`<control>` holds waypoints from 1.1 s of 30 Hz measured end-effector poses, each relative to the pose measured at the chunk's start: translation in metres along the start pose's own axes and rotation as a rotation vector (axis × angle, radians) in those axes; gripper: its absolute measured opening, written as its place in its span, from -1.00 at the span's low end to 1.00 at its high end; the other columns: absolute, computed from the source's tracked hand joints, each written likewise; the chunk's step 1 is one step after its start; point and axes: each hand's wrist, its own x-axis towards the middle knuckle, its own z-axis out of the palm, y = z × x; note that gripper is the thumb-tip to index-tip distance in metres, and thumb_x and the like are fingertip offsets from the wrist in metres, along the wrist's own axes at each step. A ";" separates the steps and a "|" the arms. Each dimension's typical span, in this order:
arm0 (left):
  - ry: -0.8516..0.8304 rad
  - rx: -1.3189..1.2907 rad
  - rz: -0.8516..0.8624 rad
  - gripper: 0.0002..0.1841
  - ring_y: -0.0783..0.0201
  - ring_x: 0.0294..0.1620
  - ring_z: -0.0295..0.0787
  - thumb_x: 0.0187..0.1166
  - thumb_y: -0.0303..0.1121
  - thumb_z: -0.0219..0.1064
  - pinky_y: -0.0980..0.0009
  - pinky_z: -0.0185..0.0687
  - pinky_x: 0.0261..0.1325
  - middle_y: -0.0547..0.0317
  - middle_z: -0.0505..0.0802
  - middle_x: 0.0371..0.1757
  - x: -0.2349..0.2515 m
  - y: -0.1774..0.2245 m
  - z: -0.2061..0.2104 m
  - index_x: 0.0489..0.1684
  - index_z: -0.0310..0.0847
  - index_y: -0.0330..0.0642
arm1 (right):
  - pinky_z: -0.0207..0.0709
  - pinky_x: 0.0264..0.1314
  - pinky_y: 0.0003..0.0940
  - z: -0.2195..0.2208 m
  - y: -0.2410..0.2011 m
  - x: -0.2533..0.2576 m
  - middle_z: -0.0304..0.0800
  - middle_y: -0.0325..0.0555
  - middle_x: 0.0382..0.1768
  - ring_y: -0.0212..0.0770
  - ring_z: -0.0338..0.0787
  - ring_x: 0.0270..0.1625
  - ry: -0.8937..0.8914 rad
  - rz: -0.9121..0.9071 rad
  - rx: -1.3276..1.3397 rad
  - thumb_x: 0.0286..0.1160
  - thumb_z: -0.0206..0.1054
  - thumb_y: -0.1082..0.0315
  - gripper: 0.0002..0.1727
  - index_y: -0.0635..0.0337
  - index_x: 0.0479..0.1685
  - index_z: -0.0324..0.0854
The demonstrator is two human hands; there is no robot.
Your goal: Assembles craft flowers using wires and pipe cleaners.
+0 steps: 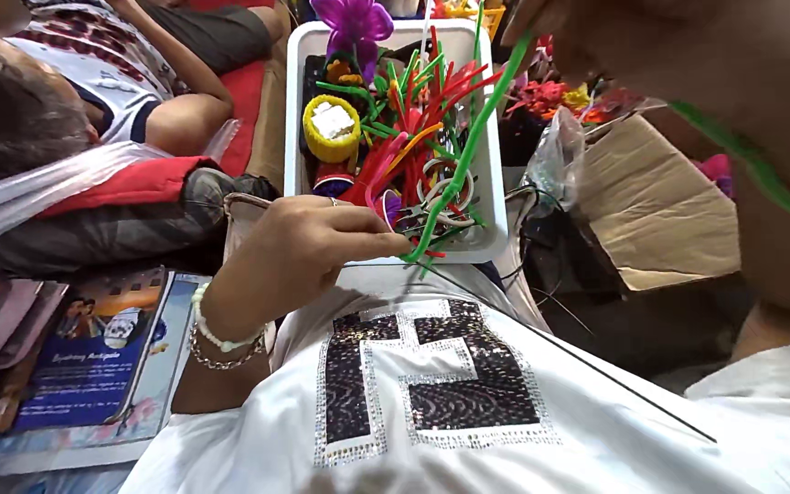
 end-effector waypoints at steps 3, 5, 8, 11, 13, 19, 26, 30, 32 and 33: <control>0.076 -0.043 -0.004 -0.65 0.35 -0.15 0.81 0.59 -0.57 0.15 0.37 0.66 -0.09 0.21 0.93 -0.13 0.000 0.000 -0.002 -0.03 0.91 -0.05 | 0.61 -0.20 -0.47 0.018 0.023 0.000 0.80 -0.18 -0.21 -0.50 0.69 -0.30 -0.006 -0.053 -0.078 0.80 0.06 0.29 -0.69 0.24 0.04 0.71; 0.149 -0.113 -0.010 -0.67 0.40 -0.08 0.81 0.60 -0.58 0.16 0.45 0.68 0.01 0.17 0.92 -0.12 0.000 0.001 -0.002 -0.04 0.90 -0.12 | 0.69 -0.13 -0.28 0.034 0.032 -0.001 0.81 -0.10 -0.24 -0.35 0.77 -0.27 -0.041 -0.046 -0.060 0.78 0.07 0.32 -0.70 0.28 0.04 0.69; 0.281 -0.221 -0.051 -0.72 0.45 -0.02 0.82 0.59 -0.64 0.15 0.53 0.73 0.11 0.11 0.91 -0.09 0.001 0.002 -0.004 -0.08 0.85 -0.30 | 0.71 -0.25 -0.11 0.065 0.043 -0.004 0.82 -0.01 -0.31 -0.20 0.78 -0.37 -0.115 -0.024 0.032 0.74 0.10 0.34 -0.72 0.32 0.01 0.70; 0.441 -0.314 -0.146 -0.76 0.47 -0.06 0.81 0.62 -0.66 0.15 0.53 0.76 0.10 0.13 0.88 -0.08 0.002 0.003 -0.004 -0.04 0.80 -0.40 | 0.69 -0.31 -0.25 0.095 0.047 -0.013 0.76 -0.11 -0.42 -0.30 0.73 -0.44 -0.179 -0.035 0.149 0.72 0.16 0.31 -0.74 0.30 -0.15 0.70; 0.545 -0.342 -0.249 -0.74 0.46 -0.09 0.80 0.62 -0.68 0.14 0.52 0.76 0.06 0.13 0.86 -0.05 -0.001 0.002 -0.002 0.09 0.73 -0.40 | 0.67 -0.37 -0.33 0.112 0.042 -0.022 0.76 -0.19 -0.48 -0.37 0.71 -0.49 -0.204 -0.053 0.204 0.69 0.18 0.34 -0.77 0.26 -0.21 0.70; 0.682 -0.221 -0.527 -0.66 0.51 -0.10 0.80 0.65 -0.67 0.18 0.60 0.74 0.05 0.10 0.86 -0.01 -0.002 -0.007 0.000 0.35 0.65 -0.40 | 0.61 -0.18 -0.54 0.152 0.015 -0.047 0.74 -0.25 -0.41 -0.49 0.70 -0.34 -0.274 -0.135 0.309 0.81 0.08 0.23 -0.66 0.23 -0.17 0.71; 0.677 0.155 -0.557 -0.66 0.40 -0.09 0.86 0.62 -0.65 0.19 0.47 0.78 0.06 0.07 0.92 -0.06 -0.003 -0.028 0.003 0.25 0.77 -0.30 | 0.46 -0.25 -0.61 0.139 -0.016 -0.052 0.64 -0.25 -0.41 -0.51 0.57 -0.37 -0.337 -0.220 0.377 0.88 0.03 0.17 -0.62 0.20 -0.15 0.66; 0.607 0.297 -0.609 -0.62 0.35 -0.09 0.87 0.67 -0.59 0.18 0.40 0.76 0.05 0.10 0.93 -0.03 -0.003 -0.027 0.003 0.33 0.79 -0.10 | 0.43 -0.25 -0.70 0.117 -0.030 -0.058 0.62 -0.30 -0.39 -0.60 0.55 -0.34 -0.344 -0.239 0.465 0.91 -0.01 0.19 -0.62 0.22 -0.16 0.65; 0.580 0.316 -0.617 -0.54 0.31 -0.08 0.88 0.62 -0.65 0.17 0.36 0.79 0.03 0.09 0.93 0.00 -0.001 -0.025 0.004 0.37 0.77 -0.05 | 0.44 -0.24 -0.77 0.107 -0.036 -0.061 0.65 -0.33 -0.36 -0.67 0.55 -0.34 -0.365 -0.232 0.523 0.92 -0.05 0.20 -0.61 0.22 -0.15 0.61; 0.570 0.332 -0.615 -0.53 0.29 -0.08 0.89 0.59 -0.66 0.17 0.33 0.80 0.01 0.09 0.93 0.00 -0.001 -0.025 0.005 0.37 0.78 -0.03 | 0.46 -0.24 -0.78 0.102 -0.039 -0.062 0.68 -0.34 -0.35 -0.68 0.57 -0.34 -0.381 -0.221 0.569 0.93 -0.07 0.19 -0.60 0.22 -0.14 0.60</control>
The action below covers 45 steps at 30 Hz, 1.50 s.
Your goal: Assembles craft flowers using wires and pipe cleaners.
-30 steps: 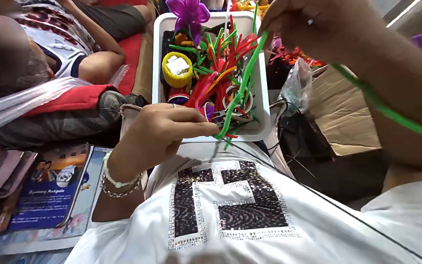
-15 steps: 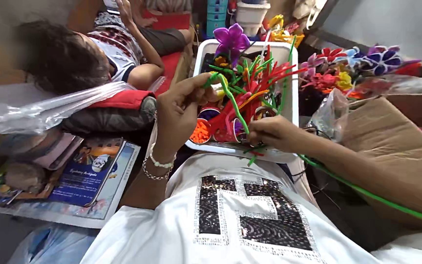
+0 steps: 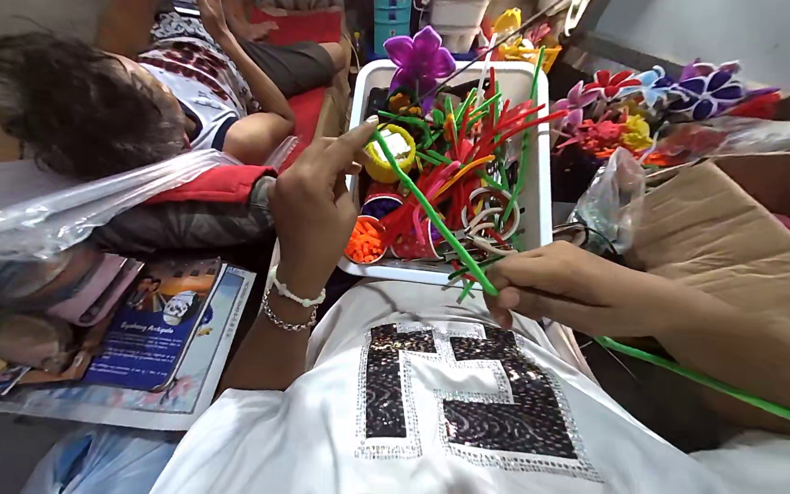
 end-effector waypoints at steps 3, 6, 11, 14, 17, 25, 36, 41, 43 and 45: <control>0.004 0.057 0.033 -0.54 0.25 -0.09 0.88 0.60 -0.64 0.17 0.26 0.75 -0.07 0.12 0.93 -0.02 -0.001 0.001 0.002 0.30 0.82 0.03 | 0.58 -0.30 -0.77 -0.007 -0.014 -0.006 0.73 -0.37 -0.36 -0.68 0.67 -0.36 0.003 0.007 0.211 0.94 -0.08 0.11 -0.57 0.20 -0.14 0.57; -0.013 0.019 0.055 -0.54 0.24 -0.09 0.88 0.57 -0.67 0.18 0.26 0.75 -0.07 0.11 0.94 -0.03 -0.002 0.003 0.003 0.24 0.85 0.02 | 0.72 -0.22 -0.67 -0.019 -0.019 -0.014 0.79 -0.37 -0.29 -0.58 0.79 -0.27 0.057 -0.072 0.433 0.93 -0.05 0.12 -0.60 0.16 -0.10 0.60; -0.153 -0.259 0.008 -0.58 0.36 -0.18 0.83 0.59 -0.65 0.18 0.41 0.75 -0.13 0.11 0.91 -0.05 -0.007 0.010 -0.002 0.30 0.80 -0.14 | 0.78 -0.10 -0.54 -0.028 0.004 -0.007 0.84 -0.48 -0.14 -0.50 0.83 -0.13 0.370 -0.164 0.286 0.86 0.07 0.10 -0.70 -0.09 0.01 0.74; -0.214 -0.350 -0.009 -0.58 0.40 -0.21 0.84 0.59 -0.68 0.18 0.47 0.81 -0.11 0.11 0.89 -0.04 -0.010 0.017 -0.006 0.32 0.76 -0.18 | 0.79 0.13 -0.45 -0.015 0.026 0.017 0.78 -0.24 0.11 -0.42 0.82 0.05 0.471 -0.061 -0.253 0.70 0.25 0.33 -0.70 0.12 0.33 0.52; -0.251 -0.385 -0.010 -0.56 0.39 -0.23 0.84 0.56 -0.71 0.18 0.47 0.81 -0.10 0.08 0.88 -0.04 -0.013 0.019 -0.004 0.33 0.74 -0.22 | 0.72 0.20 -0.36 0.001 0.033 0.037 0.73 0.04 0.20 -0.19 0.80 0.19 0.473 -0.091 -0.642 0.66 0.29 0.42 -0.65 0.20 0.38 0.55; -0.235 -0.354 -0.022 -0.54 0.39 -0.28 0.82 0.55 -0.72 0.17 0.47 0.79 -0.17 0.11 0.88 -0.09 -0.012 0.017 -0.005 0.36 0.73 -0.20 | 0.74 0.13 -0.21 0.009 0.046 0.044 0.76 0.03 0.17 -0.10 0.80 0.15 0.283 -0.057 -0.589 0.52 0.23 0.50 -0.61 0.16 0.31 0.69; 0.002 -0.169 -0.072 -0.59 0.43 -0.10 0.85 0.60 -0.64 0.18 0.46 0.75 0.10 0.20 0.93 -0.11 0.004 -0.018 -0.008 0.34 0.76 -0.16 | 0.68 0.20 -0.52 -0.015 0.008 -0.014 0.64 -0.48 0.45 -0.53 0.75 0.19 0.860 -0.148 0.804 0.68 -0.10 -0.37 -0.22 -0.12 0.73 0.33; 0.020 -0.130 -0.070 -0.57 0.40 -0.13 0.88 0.58 -0.66 0.19 0.44 0.81 0.02 0.16 0.93 -0.10 0.003 -0.014 -0.005 0.33 0.77 -0.14 | 0.67 0.32 -0.30 -0.001 0.028 0.006 0.81 -0.06 0.28 -0.22 0.85 0.18 0.894 0.483 1.038 0.89 -0.24 0.14 -0.54 0.15 0.31 0.53; 0.030 -0.121 -0.070 -0.57 0.40 -0.13 0.87 0.58 -0.66 0.19 0.44 0.80 0.02 0.16 0.93 -0.11 0.004 -0.013 -0.006 0.33 0.78 -0.14 | 0.69 0.37 -0.28 0.010 0.034 0.003 0.83 -0.01 0.27 -0.18 0.88 0.17 0.523 0.436 0.868 0.86 -0.03 0.11 -0.49 0.22 0.58 0.43; 0.006 -0.164 -0.071 -0.58 0.43 -0.13 0.88 0.59 -0.66 0.19 0.47 0.81 0.01 0.18 0.93 -0.10 0.003 -0.010 -0.008 0.34 0.77 -0.15 | 0.76 0.29 -0.30 0.016 0.028 0.006 0.87 -0.09 0.19 -0.24 0.88 0.14 0.447 0.263 0.430 0.79 0.14 0.25 -0.56 0.28 0.51 0.56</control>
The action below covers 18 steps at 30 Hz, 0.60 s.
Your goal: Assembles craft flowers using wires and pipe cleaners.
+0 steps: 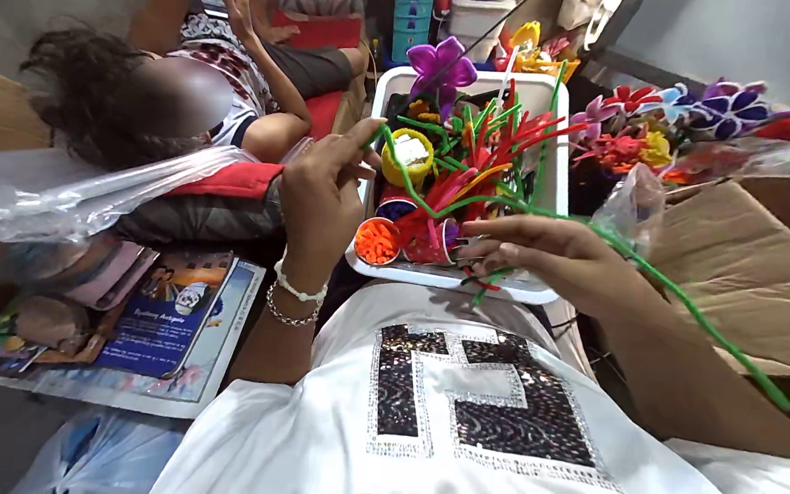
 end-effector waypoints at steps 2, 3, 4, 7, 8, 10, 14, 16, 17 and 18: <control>-0.051 -0.059 0.001 -0.58 0.43 -0.13 0.87 0.59 -0.66 0.20 0.48 0.81 0.01 0.17 0.92 -0.08 -0.004 0.007 -0.002 0.36 0.75 -0.16 | 0.74 0.32 -0.31 0.007 -0.010 0.006 0.82 -0.18 0.24 -0.31 0.82 0.24 0.114 -0.257 -0.506 0.74 0.19 0.25 -0.59 0.21 0.44 0.60; -0.078 -0.084 -0.002 -0.56 0.43 -0.14 0.85 0.58 -0.67 0.20 0.48 0.80 0.00 0.13 0.91 -0.08 -0.006 0.012 -0.003 0.39 0.73 -0.17 | 0.69 0.38 -0.27 0.010 -0.013 0.013 0.81 -0.11 0.27 -0.27 0.79 0.31 0.182 -0.338 -0.698 0.72 0.21 0.24 -0.58 0.25 0.43 0.60; -0.113 -0.105 -0.012 -0.53 0.40 -0.16 0.84 0.56 -0.69 0.19 0.47 0.78 -0.02 0.08 0.89 -0.06 -0.008 0.019 -0.006 0.43 0.70 -0.19 | 0.62 0.46 -0.20 0.014 -0.014 0.020 0.78 -0.02 0.32 -0.18 0.75 0.37 0.226 -0.379 -0.830 0.71 0.22 0.21 -0.55 0.29 0.43 0.58; -0.123 -0.172 -0.008 -0.50 0.39 -0.21 0.83 0.53 -0.72 0.16 0.49 0.78 -0.10 0.07 0.88 -0.07 -0.010 0.026 -0.005 0.44 0.68 -0.22 | 0.31 0.72 0.05 0.026 -0.004 0.043 0.63 0.13 0.49 0.01 0.61 0.56 0.171 -0.343 -0.936 0.71 0.23 0.03 -0.26 0.39 0.70 0.25; -0.117 -0.191 -0.003 -0.51 0.39 -0.22 0.83 0.54 -0.72 0.16 0.49 0.79 -0.11 0.07 0.89 -0.08 -0.010 0.025 -0.003 0.42 0.69 -0.22 | 0.41 0.64 -0.04 0.030 0.002 0.049 0.66 0.09 0.45 -0.07 0.66 0.48 0.134 -0.331 -0.877 0.69 0.26 0.04 -0.21 0.38 0.75 0.16; -0.111 -0.182 0.002 -0.52 0.39 -0.23 0.82 0.56 -0.71 0.16 0.48 0.76 -0.15 0.09 0.89 -0.10 -0.011 0.024 0.001 0.41 0.70 -0.19 | 0.75 0.04 -0.37 0.036 0.009 0.056 0.82 -0.12 0.01 -0.35 0.82 -0.07 0.109 -0.316 -0.746 0.70 0.28 0.16 -0.35 0.30 0.68 0.26; -0.052 0.057 0.054 -0.52 0.29 -0.15 0.84 0.55 -0.69 0.25 0.36 0.77 -0.09 0.10 0.90 -0.02 -0.011 0.024 0.006 0.40 0.75 -0.09 | 0.56 -0.50 -0.35 0.032 -0.009 0.048 0.64 -0.22 -0.47 -0.33 0.59 -0.56 0.168 -0.258 -0.842 0.81 0.08 0.29 -0.70 0.22 0.29 0.59; -0.064 0.218 0.090 -0.53 0.21 -0.17 0.85 0.55 -0.67 0.25 0.25 0.73 -0.18 0.09 0.91 0.05 -0.012 0.025 0.009 0.37 0.78 -0.03 | 0.59 -0.47 -0.09 0.025 -0.024 0.041 0.72 -0.12 -0.43 -0.14 0.71 -0.49 0.196 -0.226 -1.025 0.83 0.06 0.26 -0.70 0.20 0.19 0.65; -0.091 0.271 0.108 -0.52 0.17 -0.19 0.84 0.57 -0.66 0.23 0.20 0.70 -0.22 0.09 0.90 0.08 -0.014 0.026 0.011 0.38 0.77 -0.01 | 0.57 -0.48 -0.05 0.021 -0.031 0.037 0.72 -0.09 -0.41 -0.08 0.73 -0.47 0.203 -0.214 -1.107 0.83 0.05 0.25 -0.70 0.18 0.13 0.66; -0.115 0.304 0.124 -0.51 0.14 -0.19 0.85 0.56 -0.68 0.21 0.16 0.68 -0.26 0.08 0.90 0.10 -0.015 0.027 0.013 0.37 0.78 0.01 | 0.55 -0.51 -0.01 0.017 -0.038 0.034 0.73 -0.04 -0.40 -0.01 0.75 -0.47 0.205 -0.213 -1.181 0.83 0.06 0.25 -0.70 0.19 0.10 0.68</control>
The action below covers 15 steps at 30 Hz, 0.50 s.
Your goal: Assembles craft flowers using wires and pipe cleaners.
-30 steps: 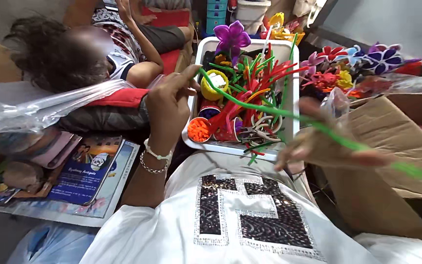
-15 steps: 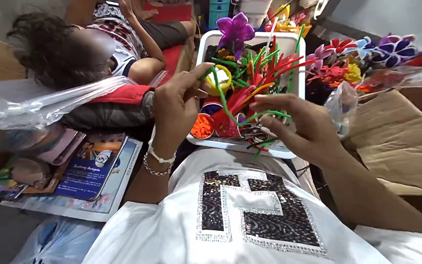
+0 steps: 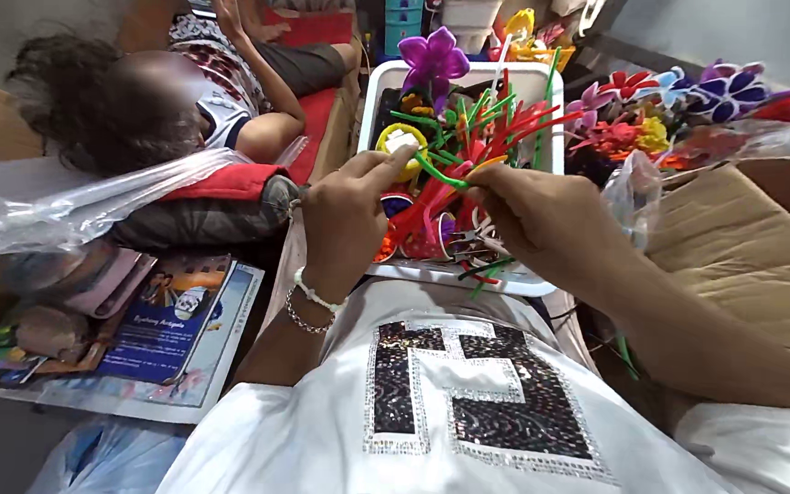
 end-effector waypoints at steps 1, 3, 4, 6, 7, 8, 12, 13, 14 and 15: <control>-0.018 0.017 0.017 -0.49 0.11 -0.19 0.86 0.52 -0.69 0.21 0.12 0.68 -0.29 0.09 0.90 0.11 0.000 0.002 0.002 0.35 0.80 0.02 | 0.52 -0.53 0.01 -0.010 0.001 -0.001 0.73 0.00 -0.38 0.04 0.75 -0.46 -0.006 -0.010 -0.065 0.82 0.07 0.26 -0.71 0.20 0.06 0.69; -0.047 0.029 0.080 -0.48 0.07 -0.21 0.86 0.47 -0.71 0.22 0.09 0.66 -0.33 0.08 0.92 0.08 -0.001 0.005 0.006 0.28 0.84 0.03 | 0.50 -0.54 0.05 -0.032 0.004 -0.003 0.76 0.06 -0.30 0.12 0.77 -0.42 -0.034 -0.029 -0.173 0.80 0.09 0.32 -0.74 0.19 0.05 0.70; -0.066 0.031 0.128 -0.49 0.06 -0.23 0.86 0.47 -0.71 0.22 0.10 0.65 -0.34 0.07 0.93 0.05 -0.001 0.006 0.007 0.25 0.86 0.04 | 0.49 -0.55 0.09 -0.043 0.007 -0.004 0.76 0.10 -0.28 0.17 0.77 -0.42 -0.054 -0.045 -0.212 0.78 0.10 0.36 -0.76 0.19 0.06 0.70; -0.125 0.022 0.235 -0.53 0.06 -0.29 0.85 0.52 -0.67 0.24 0.12 0.62 -0.36 0.09 0.94 0.00 -0.002 0.007 0.008 0.20 0.89 0.08 | 0.45 -0.59 0.13 -0.060 0.014 -0.003 0.75 0.14 -0.31 0.24 0.76 -0.44 -0.088 -0.093 -0.259 0.74 0.12 0.41 -0.77 0.20 0.03 0.72; -0.157 0.003 0.284 -0.56 0.08 -0.31 0.84 0.55 -0.64 0.24 0.13 0.61 -0.37 0.12 0.94 -0.02 -0.002 0.007 0.009 0.18 0.89 0.11 | 0.44 -0.58 0.13 -0.066 0.019 -0.001 0.74 0.12 -0.34 0.22 0.76 -0.45 -0.106 -0.132 -0.259 0.73 0.12 0.41 -0.76 0.20 0.00 0.74; -0.186 -0.029 0.325 -0.57 0.09 -0.31 0.84 0.56 -0.63 0.24 0.14 0.61 -0.38 0.14 0.94 -0.02 -0.003 0.008 0.010 0.16 0.90 0.11 | 0.48 -0.52 0.15 -0.071 0.025 0.000 0.77 0.09 -0.32 0.20 0.78 -0.40 -0.134 -0.165 -0.251 0.74 0.10 0.38 -0.74 0.18 -0.03 0.75; -0.273 -0.167 0.428 -0.56 0.11 -0.31 0.84 0.55 -0.63 0.22 0.13 0.58 -0.38 0.16 0.95 -0.06 -0.003 0.008 0.010 0.16 0.89 0.11 | 0.54 -0.36 0.20 -0.078 0.051 0.006 0.84 0.07 -0.22 0.19 0.84 -0.24 -0.210 -0.204 -0.228 0.80 0.04 0.25 -0.67 0.11 -0.04 0.76; -0.287 -0.179 0.445 -0.57 0.12 -0.32 0.83 0.56 -0.62 0.22 0.14 0.58 -0.38 0.15 0.94 -0.09 -0.003 0.007 0.009 0.15 0.89 0.10 | 0.54 -0.36 0.19 -0.078 0.056 0.008 0.84 0.04 -0.23 0.17 0.85 -0.25 -0.220 -0.206 -0.215 0.80 0.04 0.23 -0.66 0.08 -0.04 0.78; -0.295 -0.181 0.457 -0.60 0.12 -0.34 0.82 0.58 -0.60 0.22 0.14 0.57 -0.39 0.15 0.93 -0.12 -0.003 0.006 0.008 0.13 0.89 0.10 | 0.55 -0.35 0.16 -0.078 0.060 0.009 0.83 0.01 -0.26 0.11 0.84 -0.27 -0.230 -0.204 -0.199 0.79 0.05 0.20 -0.66 0.06 -0.06 0.78; -0.299 -0.173 0.466 -0.61 0.11 -0.36 0.81 0.59 -0.59 0.22 0.15 0.55 -0.39 0.13 0.93 -0.13 -0.003 0.005 0.008 0.12 0.90 0.10 | 0.55 -0.34 0.15 -0.078 0.064 0.011 0.83 -0.03 -0.29 0.07 0.83 -0.29 -0.237 -0.200 -0.182 0.78 0.06 0.19 -0.66 0.06 -0.09 0.78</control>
